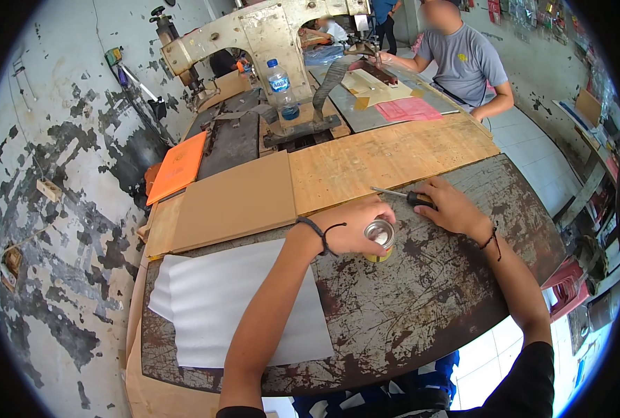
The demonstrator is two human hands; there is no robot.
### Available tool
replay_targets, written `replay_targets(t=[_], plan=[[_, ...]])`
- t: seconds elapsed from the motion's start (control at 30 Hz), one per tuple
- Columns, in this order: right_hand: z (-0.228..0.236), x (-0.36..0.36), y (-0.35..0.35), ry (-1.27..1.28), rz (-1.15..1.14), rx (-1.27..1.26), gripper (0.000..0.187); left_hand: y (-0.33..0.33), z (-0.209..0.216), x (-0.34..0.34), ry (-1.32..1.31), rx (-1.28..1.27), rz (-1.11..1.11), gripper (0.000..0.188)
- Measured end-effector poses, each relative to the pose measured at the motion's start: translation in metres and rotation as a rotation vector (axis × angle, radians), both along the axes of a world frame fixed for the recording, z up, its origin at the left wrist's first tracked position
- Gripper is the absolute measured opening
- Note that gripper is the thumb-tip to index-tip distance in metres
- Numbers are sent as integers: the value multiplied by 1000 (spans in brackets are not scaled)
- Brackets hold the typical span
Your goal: The person uses a screwdriver to pry open the lid of a small metal can and then removes the lid by hand.
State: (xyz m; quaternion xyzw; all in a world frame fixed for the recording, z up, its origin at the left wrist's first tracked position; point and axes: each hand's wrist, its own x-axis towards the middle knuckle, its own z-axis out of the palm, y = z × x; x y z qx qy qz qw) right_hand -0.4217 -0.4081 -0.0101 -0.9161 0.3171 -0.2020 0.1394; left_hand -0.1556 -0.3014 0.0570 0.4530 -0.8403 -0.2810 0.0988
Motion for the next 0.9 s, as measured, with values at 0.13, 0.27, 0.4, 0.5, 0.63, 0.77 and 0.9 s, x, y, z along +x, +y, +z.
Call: replay_targets(t=[0.13, 0.27, 0.4, 0.5, 0.63, 0.77, 0.9], plan=[[-2, 3, 1, -38, -15, -48, 35, 2, 1, 6, -8, 37, -12, 55], [35, -3, 10, -83, -83, 80, 29, -10, -11, 23, 75, 43, -150, 61], [79, -13, 36, -140, -40, 208, 32, -11, -32, 28, 223, 111, -54, 68], [101, -8, 58, -65, 33, 167, 35, -20, -50, 39, 275, 225, -81, 72], [100, -18, 61, 3, 144, -68, 35, -24, -64, 48, 373, 271, -75, 72], [104, -28, 63, 47, 167, -96, 33, -24, -70, 46, 422, 257, -81, 73], [120, -27, 79, 169, 171, -74, 33, -25, -76, 39, 396, 245, -102, 70]])
